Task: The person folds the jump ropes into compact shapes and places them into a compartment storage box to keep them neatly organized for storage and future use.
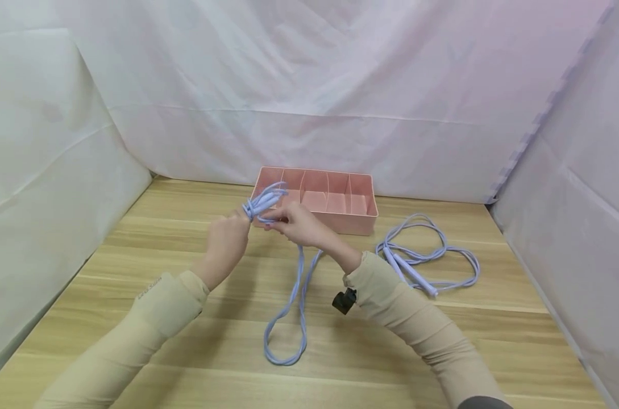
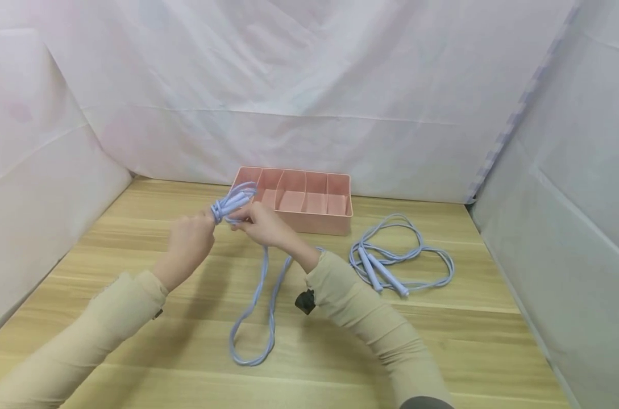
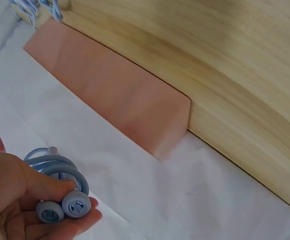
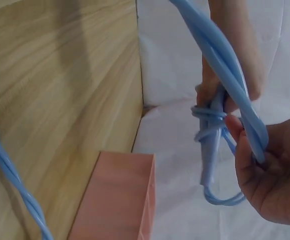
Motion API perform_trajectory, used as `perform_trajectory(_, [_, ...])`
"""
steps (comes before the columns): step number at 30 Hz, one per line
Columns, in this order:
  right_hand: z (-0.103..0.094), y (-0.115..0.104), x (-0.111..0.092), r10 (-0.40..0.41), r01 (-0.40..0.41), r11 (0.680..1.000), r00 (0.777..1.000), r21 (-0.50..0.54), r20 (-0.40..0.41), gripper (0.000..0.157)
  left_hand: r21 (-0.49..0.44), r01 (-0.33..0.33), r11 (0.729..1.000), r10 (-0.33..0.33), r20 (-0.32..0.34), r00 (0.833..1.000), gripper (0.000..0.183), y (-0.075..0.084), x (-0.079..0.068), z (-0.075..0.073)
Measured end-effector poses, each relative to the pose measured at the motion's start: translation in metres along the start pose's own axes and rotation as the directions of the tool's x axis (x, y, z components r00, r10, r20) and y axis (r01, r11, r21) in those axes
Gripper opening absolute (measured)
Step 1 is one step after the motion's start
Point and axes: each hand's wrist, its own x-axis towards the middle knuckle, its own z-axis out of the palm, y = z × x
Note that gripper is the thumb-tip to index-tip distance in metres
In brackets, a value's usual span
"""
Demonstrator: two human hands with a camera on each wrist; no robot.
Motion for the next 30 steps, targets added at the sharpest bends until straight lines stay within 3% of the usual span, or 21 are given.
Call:
perform_trajectory(4, [-0.009,-0.005,-0.003,-0.098,0.112,0.988,0.988,-0.108,0.123,0.023,0.078,-0.045,0.996,0.047,-0.027,0.999,0.013,0.008,-0.009,-0.005])
perform_trajectory(7, [-0.014,-0.008,-0.004,-0.111,0.151,0.974,0.968,-0.167,0.226,0.022,0.144,-0.096,0.985,0.100,-0.019,0.995,0.015,0.015,-0.017,-0.011])
perform_trajectory(10, [-0.018,-0.012,-0.005,-0.101,0.162,0.968,0.952,-0.192,0.289,0.020,0.241,-0.165,0.956,0.171,-0.002,0.985,0.019,0.019,-0.026,-0.017])
perform_trajectory(15, [-0.020,-0.015,-0.004,-0.119,0.204,0.954,0.931,-0.219,0.346,0.016,0.426,-0.286,0.858,0.299,0.039,0.953,0.035,0.023,-0.034,-0.025])
perform_trajectory(19, [-0.017,-0.010,-0.001,-0.121,0.227,0.945,0.912,-0.236,0.391,0.013,0.498,-0.391,0.774,0.401,0.092,0.912,0.043,0.022,-0.038,-0.026])
perform_trajectory(21, [-0.016,-0.006,0.000,-0.124,0.233,0.944,0.907,-0.233,0.403,0.014,0.488,-0.427,0.761,0.448,0.081,0.890,0.041,0.020,-0.040,-0.025])
perform_trajectory(24, [-0.015,0.001,0.001,-0.147,0.243,0.951,0.901,-0.192,0.408,0.015,0.408,-0.469,0.783,0.501,0.032,0.865,0.033,0.014,-0.041,-0.021])
perform_trajectory(27, [-0.016,0.007,0.001,-0.185,0.253,0.961,0.890,-0.114,0.416,0.015,0.278,-0.520,0.808,0.547,-0.024,0.837,0.024,0.006,-0.042,-0.018])
perform_trajectory(30, [-0.019,0.011,-0.001,-0.188,0.227,0.973,0.889,-0.045,0.418,0.014,0.150,-0.585,0.797,0.599,-0.074,0.797,0.021,-0.002,-0.042,-0.020])
